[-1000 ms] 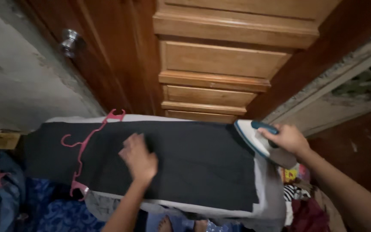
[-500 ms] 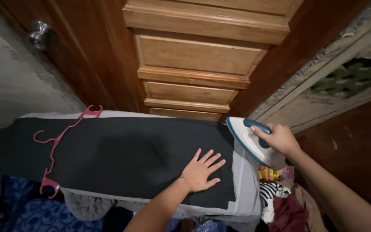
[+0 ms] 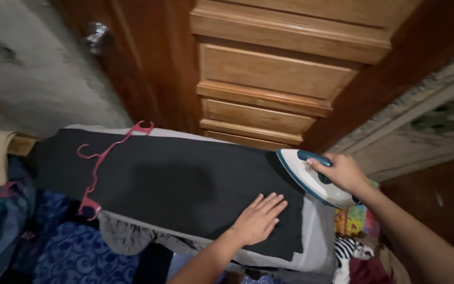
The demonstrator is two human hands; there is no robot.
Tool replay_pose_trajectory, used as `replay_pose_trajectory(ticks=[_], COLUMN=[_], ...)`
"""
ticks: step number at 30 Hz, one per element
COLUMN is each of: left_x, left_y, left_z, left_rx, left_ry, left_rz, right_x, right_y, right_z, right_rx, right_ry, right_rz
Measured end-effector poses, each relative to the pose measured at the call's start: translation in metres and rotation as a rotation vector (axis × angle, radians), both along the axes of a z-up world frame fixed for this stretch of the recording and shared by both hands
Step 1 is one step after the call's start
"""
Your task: The person irons a black garment on an ironing board. They first pick up a hanger from a pile of clothes, place the garment on the board, and then use an iron to smooth the fabric. The person moves the iron back and forth across the garment to remove wrinkles.
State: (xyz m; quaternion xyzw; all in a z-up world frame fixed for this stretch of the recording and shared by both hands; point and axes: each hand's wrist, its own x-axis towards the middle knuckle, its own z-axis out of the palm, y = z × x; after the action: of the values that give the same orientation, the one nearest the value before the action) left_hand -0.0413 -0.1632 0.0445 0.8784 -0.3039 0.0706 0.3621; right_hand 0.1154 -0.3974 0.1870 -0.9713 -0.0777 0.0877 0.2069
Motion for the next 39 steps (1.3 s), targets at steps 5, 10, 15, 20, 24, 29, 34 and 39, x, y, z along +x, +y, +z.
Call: replay_pose_trajectory(ticks=[5, 10, 15, 20, 24, 29, 34, 39], left_x=[-0.016, -0.02, -0.04, -0.043, -0.023, 0.012, 0.022, 0.016], left_y=[0.092, 0.176, 0.227, 0.273, 0.3, 0.313, 0.314, 0.316], left_z=[0.012, -0.025, -0.044, -0.048, -0.053, -0.056, -0.051, -0.046], left_rx=[0.08, 0.329, 0.363, 0.38, 0.427, 0.356, 0.257, 0.293], left_ry=[-0.092, -0.038, 0.021, 0.054, 0.036, -0.047, -0.033, -0.072], left_rz=[0.635, 0.956, 0.943, 1.027, 1.084, 1.015, 0.85, 0.863], right_x=[0.006, 0.018, 0.057, 0.073, 0.052, 0.005, -0.01, -0.003], right_y=[0.059, 0.127, 0.183, 0.228, 0.265, 0.295, 0.284, 0.243], right_z=[0.018, 0.022, 0.038, 0.038, 0.012, -0.031, -0.046, -0.041], right_rx=[-0.065, -0.309, -0.557, -0.486, -0.276, -0.289, -0.335, -0.36], right_ry=[0.028, -0.089, -0.155, -0.156, -0.061, -0.001, 0.096, 0.192], right_rz=[0.124, 0.422, 0.705, 0.632, 0.568, 0.599, 0.543, 0.47])
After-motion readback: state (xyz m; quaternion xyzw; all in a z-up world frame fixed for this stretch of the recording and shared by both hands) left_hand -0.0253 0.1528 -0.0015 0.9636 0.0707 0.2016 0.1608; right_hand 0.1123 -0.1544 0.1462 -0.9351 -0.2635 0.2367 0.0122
